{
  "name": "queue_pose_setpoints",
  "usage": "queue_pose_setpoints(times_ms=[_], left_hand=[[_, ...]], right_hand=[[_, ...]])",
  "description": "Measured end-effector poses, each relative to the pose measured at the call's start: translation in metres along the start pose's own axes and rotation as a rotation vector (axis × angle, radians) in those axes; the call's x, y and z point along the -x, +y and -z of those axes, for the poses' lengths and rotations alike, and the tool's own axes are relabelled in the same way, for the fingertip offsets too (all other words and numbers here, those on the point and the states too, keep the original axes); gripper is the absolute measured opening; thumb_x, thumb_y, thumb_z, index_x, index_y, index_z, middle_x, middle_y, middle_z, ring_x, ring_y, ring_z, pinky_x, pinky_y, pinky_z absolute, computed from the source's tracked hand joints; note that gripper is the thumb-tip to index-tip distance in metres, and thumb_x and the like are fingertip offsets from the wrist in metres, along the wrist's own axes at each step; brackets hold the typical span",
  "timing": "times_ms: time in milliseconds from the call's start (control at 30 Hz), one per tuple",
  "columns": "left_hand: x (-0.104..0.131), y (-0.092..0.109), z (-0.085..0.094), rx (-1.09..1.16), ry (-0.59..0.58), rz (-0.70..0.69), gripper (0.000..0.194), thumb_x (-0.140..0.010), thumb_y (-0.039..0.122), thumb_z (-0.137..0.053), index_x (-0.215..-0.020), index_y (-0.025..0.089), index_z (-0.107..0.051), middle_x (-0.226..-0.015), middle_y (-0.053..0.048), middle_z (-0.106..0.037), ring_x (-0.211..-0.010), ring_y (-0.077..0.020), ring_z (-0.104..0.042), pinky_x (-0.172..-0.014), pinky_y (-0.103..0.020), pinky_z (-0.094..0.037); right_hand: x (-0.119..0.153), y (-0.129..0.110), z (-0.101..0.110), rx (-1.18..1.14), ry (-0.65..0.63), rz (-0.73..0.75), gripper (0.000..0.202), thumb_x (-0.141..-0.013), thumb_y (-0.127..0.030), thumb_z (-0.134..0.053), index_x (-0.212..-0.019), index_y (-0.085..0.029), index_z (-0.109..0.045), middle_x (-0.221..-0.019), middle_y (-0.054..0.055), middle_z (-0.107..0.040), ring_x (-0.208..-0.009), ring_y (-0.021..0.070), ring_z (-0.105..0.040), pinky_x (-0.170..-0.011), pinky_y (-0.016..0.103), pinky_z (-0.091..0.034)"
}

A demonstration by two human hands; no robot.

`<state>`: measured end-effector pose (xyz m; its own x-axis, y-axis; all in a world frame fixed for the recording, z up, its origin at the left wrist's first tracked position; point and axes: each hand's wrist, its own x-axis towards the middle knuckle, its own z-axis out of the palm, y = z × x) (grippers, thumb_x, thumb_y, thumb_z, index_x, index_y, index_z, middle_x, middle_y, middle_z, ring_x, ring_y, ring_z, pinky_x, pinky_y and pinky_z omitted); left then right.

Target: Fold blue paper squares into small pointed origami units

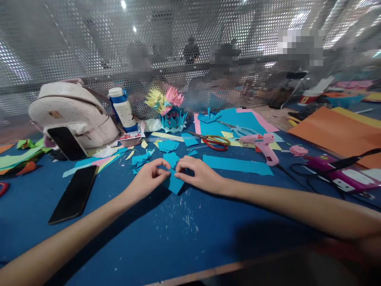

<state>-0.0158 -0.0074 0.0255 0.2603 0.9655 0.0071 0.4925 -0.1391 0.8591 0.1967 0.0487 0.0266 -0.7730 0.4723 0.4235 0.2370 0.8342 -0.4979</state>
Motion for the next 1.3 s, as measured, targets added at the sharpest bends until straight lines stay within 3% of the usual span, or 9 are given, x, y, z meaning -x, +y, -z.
queue_pose_setpoints(times_ms=[67, 300, 533, 800, 1000, 1100, 1300], left_hand=[[0.009, 0.000, -0.004, 0.002, -0.007, -0.035, 0.015, -0.096, 0.029, -0.057, -0.103, 0.016, -0.056, -0.063, 0.007, -0.053, -0.049, -0.0069, -0.044, -0.048, -0.018, -0.037], [0.030, -0.006, -0.014, -0.108, 0.033, -0.158, 0.011, -0.089, 0.023, -0.064, -0.098, 0.020, -0.058, -0.072, 0.005, -0.058, -0.065, -0.0111, -0.051, -0.062, -0.023, -0.040], [0.032, -0.012, -0.014, -0.236, 0.024, -0.310, 0.006, -0.091, 0.013, -0.061, -0.093, 0.019, -0.061, -0.088, 0.000, -0.063, -0.083, -0.0154, -0.056, -0.073, -0.027, -0.043], [0.036, -0.020, -0.004, -0.289, -0.058, -0.500, 0.020, -0.102, 0.013, -0.046, -0.108, 0.019, -0.064, -0.102, -0.005, -0.069, -0.096, -0.0173, -0.062, -0.086, -0.032, -0.046], [0.039, -0.024, -0.001, -0.559, -0.026, -0.764, 0.029, -0.105, 0.013, -0.037, -0.116, 0.011, -0.064, -0.110, -0.013, -0.070, -0.103, -0.0214, -0.062, -0.090, -0.036, -0.049], [0.040, -0.022, -0.003, -0.642, 0.021, -0.799, 0.031, -0.106, 0.014, -0.036, -0.110, 0.012, -0.067, -0.106, -0.010, -0.072, -0.100, -0.0208, -0.063, -0.091, -0.037, -0.050], [0.043, -0.021, -0.004, -0.703, -0.015, -0.797, 0.031, -0.105, 0.014, -0.040, -0.110, 0.012, -0.070, -0.109, -0.008, -0.072, -0.103, -0.0218, -0.062, -0.097, -0.037, -0.048]], right_hand=[[0.004, -0.007, -0.001, -0.111, -0.063, -0.076, 0.019, -0.097, -0.028, -0.056, -0.083, -0.018, -0.060, -0.083, 0.001, -0.063, -0.084, 0.0157, -0.054, -0.077, 0.028, -0.041], [0.014, -0.008, -0.003, -0.100, -0.157, -0.136, 0.013, -0.094, -0.024, -0.063, -0.082, -0.017, -0.062, -0.080, 0.000, -0.061, -0.082, 0.0152, -0.053, -0.072, 0.026, -0.038], [0.022, 0.004, -0.009, -0.056, -0.198, -0.013, 0.003, -0.093, -0.017, -0.062, -0.091, -0.018, -0.063, -0.089, 0.003, -0.065, -0.087, 0.0162, -0.056, -0.077, 0.028, -0.042], [0.026, 0.012, -0.005, 0.021, -0.189, 0.306, 0.028, -0.106, -0.023, -0.036, -0.107, -0.018, -0.064, -0.109, 0.006, -0.071, -0.101, 0.0155, -0.061, -0.086, 0.032, -0.043], [0.031, 0.021, -0.005, 0.063, -0.211, 0.366, 0.029, -0.107, -0.020, -0.035, -0.114, -0.019, -0.063, -0.124, 0.006, -0.069, -0.116, 0.0143, -0.061, -0.095, 0.033, -0.045], [0.031, 0.022, -0.004, 0.079, -0.201, 0.405, 0.025, -0.105, -0.017, -0.040, -0.111, -0.017, -0.064, -0.124, 0.007, -0.069, -0.114, 0.0150, -0.063, -0.096, 0.034, -0.048], [0.029, 0.023, -0.001, 0.057, -0.215, 0.416, 0.022, -0.103, -0.014, -0.043, -0.111, -0.015, -0.063, -0.123, 0.009, -0.070, -0.114, 0.0157, -0.064, -0.097, 0.034, -0.053]])
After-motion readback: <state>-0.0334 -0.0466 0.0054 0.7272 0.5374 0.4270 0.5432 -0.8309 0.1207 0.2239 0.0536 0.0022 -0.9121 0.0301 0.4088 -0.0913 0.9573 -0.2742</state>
